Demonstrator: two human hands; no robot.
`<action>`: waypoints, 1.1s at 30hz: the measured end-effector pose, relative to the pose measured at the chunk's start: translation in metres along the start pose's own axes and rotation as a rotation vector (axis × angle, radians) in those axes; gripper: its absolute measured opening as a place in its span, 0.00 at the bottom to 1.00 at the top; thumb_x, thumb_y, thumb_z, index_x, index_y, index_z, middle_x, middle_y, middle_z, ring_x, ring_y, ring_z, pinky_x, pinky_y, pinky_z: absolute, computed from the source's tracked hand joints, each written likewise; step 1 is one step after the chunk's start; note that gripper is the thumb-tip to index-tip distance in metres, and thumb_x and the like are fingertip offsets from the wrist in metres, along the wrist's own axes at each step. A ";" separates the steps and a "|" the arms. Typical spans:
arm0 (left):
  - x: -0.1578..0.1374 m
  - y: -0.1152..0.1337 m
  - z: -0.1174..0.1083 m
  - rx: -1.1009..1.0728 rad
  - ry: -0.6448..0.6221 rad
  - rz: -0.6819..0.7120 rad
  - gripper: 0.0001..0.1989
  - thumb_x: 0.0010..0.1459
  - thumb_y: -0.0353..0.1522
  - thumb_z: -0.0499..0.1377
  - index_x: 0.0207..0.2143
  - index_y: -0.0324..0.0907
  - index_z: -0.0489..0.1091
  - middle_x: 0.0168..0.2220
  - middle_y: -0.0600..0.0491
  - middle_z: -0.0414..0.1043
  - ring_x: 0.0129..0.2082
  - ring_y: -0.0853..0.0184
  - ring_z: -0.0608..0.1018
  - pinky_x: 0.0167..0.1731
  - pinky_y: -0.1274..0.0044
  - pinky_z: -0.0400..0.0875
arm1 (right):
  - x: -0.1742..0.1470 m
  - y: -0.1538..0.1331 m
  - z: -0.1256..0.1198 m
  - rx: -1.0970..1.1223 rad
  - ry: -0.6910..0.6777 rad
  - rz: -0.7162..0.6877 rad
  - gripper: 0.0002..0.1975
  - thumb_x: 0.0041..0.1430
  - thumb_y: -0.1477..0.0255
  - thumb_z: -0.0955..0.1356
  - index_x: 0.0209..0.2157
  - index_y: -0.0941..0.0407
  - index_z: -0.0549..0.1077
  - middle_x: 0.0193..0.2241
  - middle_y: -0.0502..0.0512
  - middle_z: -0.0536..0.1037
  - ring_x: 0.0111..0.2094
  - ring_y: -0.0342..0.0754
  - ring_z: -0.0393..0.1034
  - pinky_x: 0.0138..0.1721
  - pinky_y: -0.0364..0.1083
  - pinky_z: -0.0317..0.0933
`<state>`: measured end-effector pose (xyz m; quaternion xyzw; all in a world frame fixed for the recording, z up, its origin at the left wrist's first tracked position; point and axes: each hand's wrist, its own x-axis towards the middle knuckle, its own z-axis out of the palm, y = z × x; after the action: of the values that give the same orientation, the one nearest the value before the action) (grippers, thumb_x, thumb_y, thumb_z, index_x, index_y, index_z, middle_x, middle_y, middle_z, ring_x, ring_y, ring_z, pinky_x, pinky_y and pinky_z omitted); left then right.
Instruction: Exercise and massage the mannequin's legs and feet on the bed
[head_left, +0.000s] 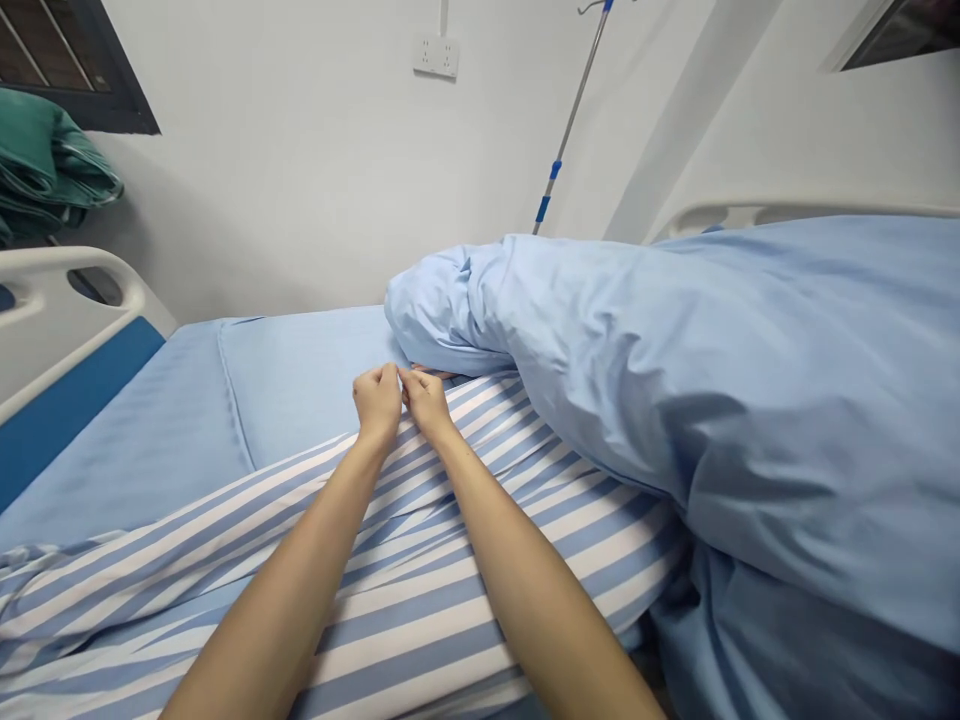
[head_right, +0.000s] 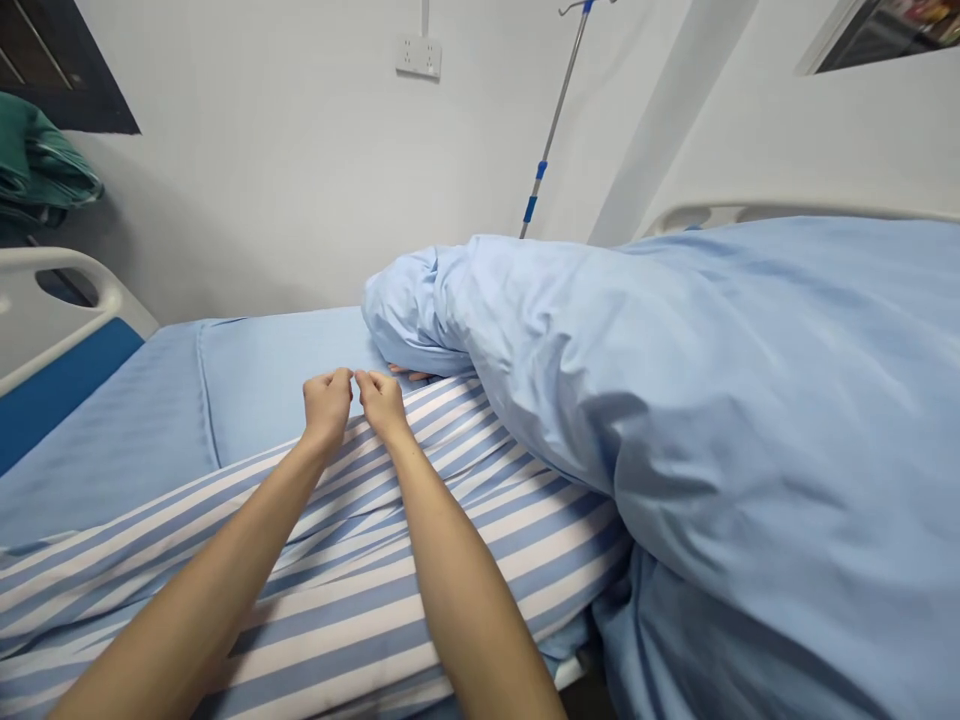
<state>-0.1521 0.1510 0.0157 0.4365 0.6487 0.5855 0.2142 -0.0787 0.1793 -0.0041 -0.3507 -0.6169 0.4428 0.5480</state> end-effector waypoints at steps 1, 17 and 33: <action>-0.001 0.002 0.005 -0.043 0.017 -0.018 0.14 0.49 0.35 0.47 0.13 0.43 0.51 0.14 0.60 0.47 0.17 0.75 0.55 0.20 0.79 0.51 | 0.001 0.000 -0.001 0.034 0.006 0.013 0.19 0.54 0.60 0.60 0.15 0.55 0.56 0.13 0.43 0.55 0.17 0.38 0.49 0.21 0.41 0.47; -0.019 -0.012 0.021 0.275 0.065 0.049 0.16 0.55 0.34 0.45 0.15 0.43 0.52 0.17 0.56 0.63 0.20 0.71 0.61 0.23 0.77 0.50 | 0.008 -0.008 -0.003 -0.227 0.094 0.056 0.17 0.53 0.65 0.59 0.15 0.55 0.51 0.14 0.44 0.51 0.20 0.39 0.47 0.23 0.41 0.46; -0.023 -0.013 0.025 0.334 -0.016 0.060 0.15 0.51 0.36 0.48 0.14 0.43 0.51 0.15 0.59 0.54 0.19 0.72 0.57 0.22 0.78 0.50 | 0.011 0.009 -0.039 -0.424 0.027 -0.118 0.20 0.56 0.61 0.58 0.15 0.55 0.53 0.14 0.43 0.52 0.20 0.39 0.48 0.26 0.40 0.49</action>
<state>-0.1242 0.1473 -0.0077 0.4897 0.7220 0.4722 0.1262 -0.0427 0.1985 -0.0079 -0.4273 -0.7083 0.2657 0.4951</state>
